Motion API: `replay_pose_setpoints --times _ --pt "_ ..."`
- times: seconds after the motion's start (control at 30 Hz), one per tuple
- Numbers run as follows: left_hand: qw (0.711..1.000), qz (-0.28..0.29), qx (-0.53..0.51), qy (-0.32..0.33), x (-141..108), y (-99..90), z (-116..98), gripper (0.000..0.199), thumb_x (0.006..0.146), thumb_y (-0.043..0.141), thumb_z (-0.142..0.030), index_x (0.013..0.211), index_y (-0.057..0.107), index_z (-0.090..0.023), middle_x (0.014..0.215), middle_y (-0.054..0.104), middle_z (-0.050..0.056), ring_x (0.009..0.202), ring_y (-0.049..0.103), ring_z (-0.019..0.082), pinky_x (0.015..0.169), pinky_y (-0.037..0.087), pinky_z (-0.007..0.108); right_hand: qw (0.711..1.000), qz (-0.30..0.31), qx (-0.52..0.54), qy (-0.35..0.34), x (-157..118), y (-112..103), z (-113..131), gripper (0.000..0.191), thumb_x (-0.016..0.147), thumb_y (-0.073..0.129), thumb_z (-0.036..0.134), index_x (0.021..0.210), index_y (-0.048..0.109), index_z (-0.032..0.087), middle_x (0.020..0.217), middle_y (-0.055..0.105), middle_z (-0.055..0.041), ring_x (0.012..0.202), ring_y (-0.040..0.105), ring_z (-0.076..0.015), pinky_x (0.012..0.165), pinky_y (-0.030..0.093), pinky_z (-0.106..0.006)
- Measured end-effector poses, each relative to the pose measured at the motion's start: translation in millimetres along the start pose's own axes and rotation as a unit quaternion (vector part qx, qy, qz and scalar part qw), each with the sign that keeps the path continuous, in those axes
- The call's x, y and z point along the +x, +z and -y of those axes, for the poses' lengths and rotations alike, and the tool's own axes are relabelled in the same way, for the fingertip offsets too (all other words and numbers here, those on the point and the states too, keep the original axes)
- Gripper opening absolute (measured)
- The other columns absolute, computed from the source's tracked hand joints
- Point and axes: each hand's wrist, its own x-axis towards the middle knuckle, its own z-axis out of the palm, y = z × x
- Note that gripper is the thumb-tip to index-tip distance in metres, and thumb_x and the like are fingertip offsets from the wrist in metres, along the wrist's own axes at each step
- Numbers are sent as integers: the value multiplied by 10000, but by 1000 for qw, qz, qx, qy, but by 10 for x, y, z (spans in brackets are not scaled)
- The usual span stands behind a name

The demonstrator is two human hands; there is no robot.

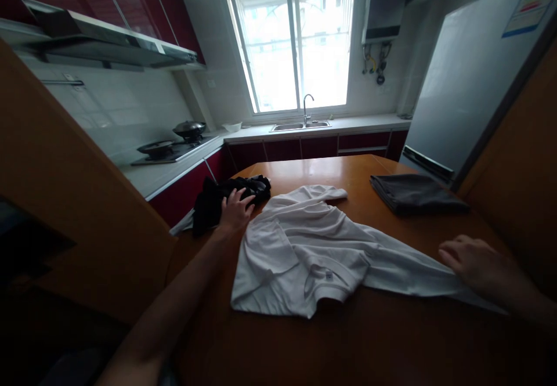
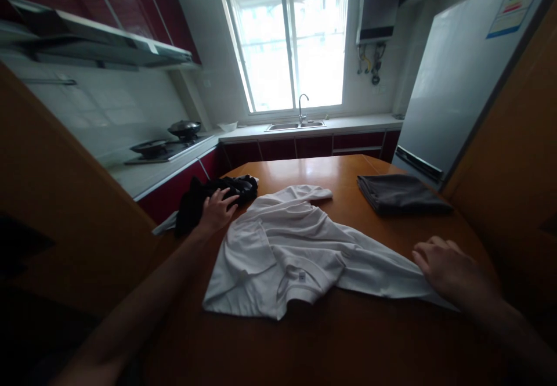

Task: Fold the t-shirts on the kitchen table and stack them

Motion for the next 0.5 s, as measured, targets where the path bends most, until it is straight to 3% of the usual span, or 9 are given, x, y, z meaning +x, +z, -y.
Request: replay_pose_setpoints --times 0.07,0.17,0.33,0.5 --pt "997 62 34 -9 143 60 250 458 960 515 -461 1403 586 -370 1645 282 30 1523 110 394 1163 108 690 998 47 7 -33 131 28 251 311 896 507 416 876 781 272 1066 716 -155 953 655 -294 856 465 -418" --pt "987 153 36 -20 334 276 487 478 985 428 -521 1443 525 -423 1663 244 12 1533 50 399 1130 68 741 992 98 53 -67 345 163 541 326 903 491 398 968 770 245 1112 707 -130 996 654 -276 894 485 -373" --pt "982 167 24 -91 789 640 536 551 999 297 -577 1488 474 -394 1675 206 55 1529 8 434 1095 26 780 977 129 128 -107 747 447 806 331 905 476 308 1013 764 185 1124 709 -127 1027 659 -233 940 482 -307" --pt "972 178 12 -151 1265 747 457 578 991 326 -579 1479 506 -328 1679 168 112 1508 -11 497 1069 12 801 974 140 151 -90 1088 586 962 308 879 489 212 995 770 161 1086 724 -122 1008 657 -218 941 469 -297"
